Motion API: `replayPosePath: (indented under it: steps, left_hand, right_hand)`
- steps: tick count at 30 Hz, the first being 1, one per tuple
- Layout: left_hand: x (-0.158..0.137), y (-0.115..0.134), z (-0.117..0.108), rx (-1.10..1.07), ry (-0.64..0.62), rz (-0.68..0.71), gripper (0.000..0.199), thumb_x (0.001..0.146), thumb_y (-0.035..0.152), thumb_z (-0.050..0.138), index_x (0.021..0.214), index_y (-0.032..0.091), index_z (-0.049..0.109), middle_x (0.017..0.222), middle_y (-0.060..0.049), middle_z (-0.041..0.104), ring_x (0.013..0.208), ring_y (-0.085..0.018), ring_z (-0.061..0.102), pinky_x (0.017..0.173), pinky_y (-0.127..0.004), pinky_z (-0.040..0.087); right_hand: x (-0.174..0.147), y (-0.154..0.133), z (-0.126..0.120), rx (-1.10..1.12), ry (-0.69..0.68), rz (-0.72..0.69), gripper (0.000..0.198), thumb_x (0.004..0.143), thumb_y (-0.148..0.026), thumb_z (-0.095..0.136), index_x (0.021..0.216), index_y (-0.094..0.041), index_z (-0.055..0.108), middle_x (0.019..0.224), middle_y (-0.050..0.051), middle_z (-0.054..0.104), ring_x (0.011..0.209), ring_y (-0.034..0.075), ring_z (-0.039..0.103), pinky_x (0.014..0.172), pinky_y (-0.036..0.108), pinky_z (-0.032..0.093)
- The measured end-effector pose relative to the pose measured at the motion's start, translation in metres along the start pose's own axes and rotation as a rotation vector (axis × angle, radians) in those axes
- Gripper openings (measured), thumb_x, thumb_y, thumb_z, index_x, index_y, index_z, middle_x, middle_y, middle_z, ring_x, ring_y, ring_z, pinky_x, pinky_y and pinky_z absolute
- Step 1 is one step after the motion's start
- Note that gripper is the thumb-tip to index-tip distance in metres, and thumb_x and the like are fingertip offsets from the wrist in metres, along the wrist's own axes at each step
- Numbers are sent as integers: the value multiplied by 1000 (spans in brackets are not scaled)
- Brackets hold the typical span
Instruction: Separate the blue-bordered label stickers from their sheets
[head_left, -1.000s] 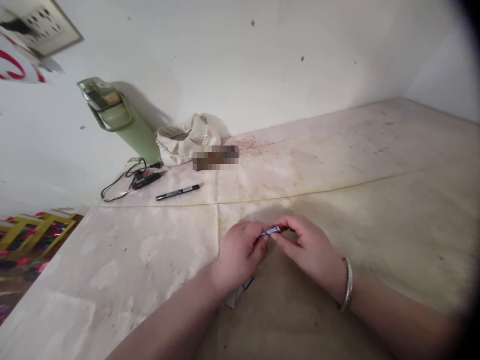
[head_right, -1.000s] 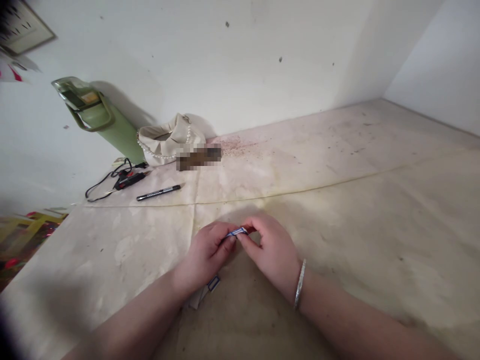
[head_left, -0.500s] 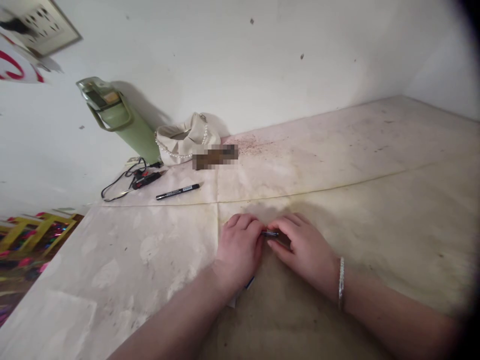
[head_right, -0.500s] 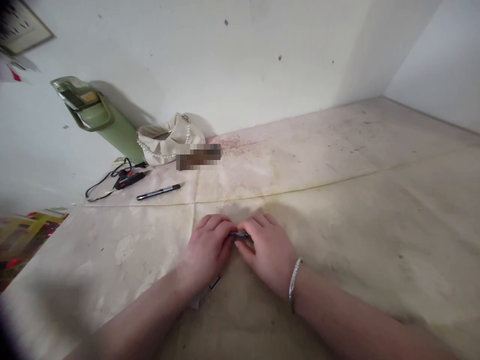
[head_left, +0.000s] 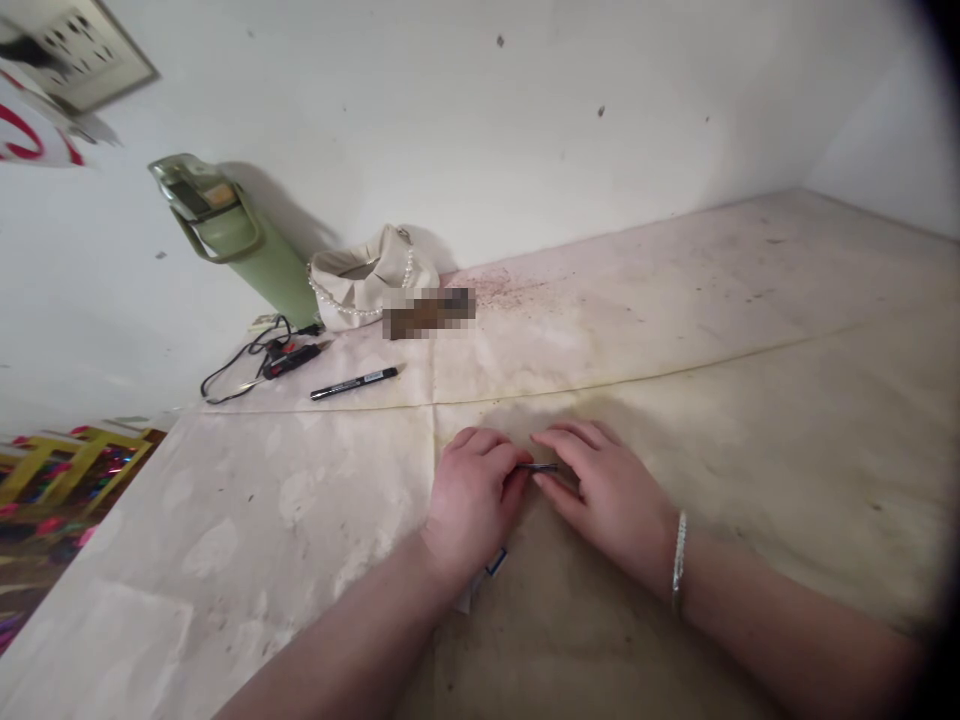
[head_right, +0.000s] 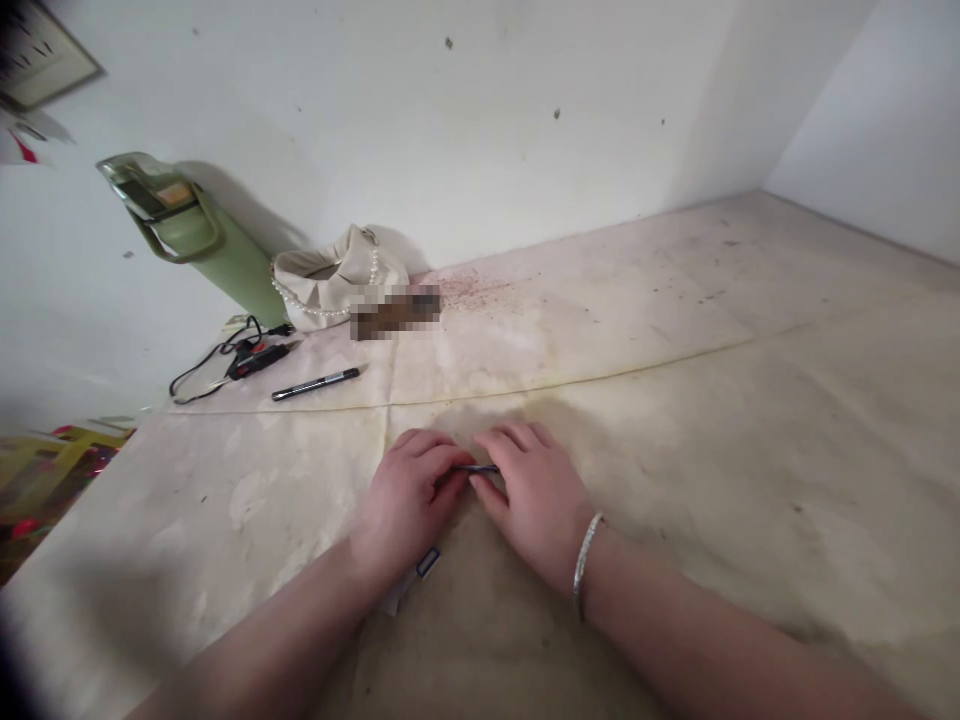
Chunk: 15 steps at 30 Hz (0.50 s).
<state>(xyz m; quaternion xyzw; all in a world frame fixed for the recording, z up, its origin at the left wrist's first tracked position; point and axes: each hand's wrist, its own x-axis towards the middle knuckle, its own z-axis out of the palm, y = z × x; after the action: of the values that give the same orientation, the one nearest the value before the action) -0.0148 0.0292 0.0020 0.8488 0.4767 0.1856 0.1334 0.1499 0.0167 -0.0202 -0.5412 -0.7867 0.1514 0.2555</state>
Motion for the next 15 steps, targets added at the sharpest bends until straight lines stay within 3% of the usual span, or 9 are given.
replayPosePath:
  steps: [6, 15]
  left_hand:
    - [1, -1, 0, -1, -4, -6, 15, 80, 12, 60, 87, 20, 70, 85, -4, 63, 85, -19, 53, 80, -34, 45]
    - [1, -3, 2, -9, 1, 0, 15, 79, 12, 61, 87, 20, 71, 85, -3, 64, 85, -19, 53, 79, -33, 44]
  right_hand:
    - [-8, -3, 8, -209, -80, -7, 54, 80, -32, 55, 128, -7, 53, 137, 16, 48, 127, 33, 39, 103, 49, 37]
    - [-6, -5, 8, -250, -72, 26, 61, 82, -35, 51, 135, -6, 45, 140, 17, 45, 129, 31, 39, 104, 47, 37]
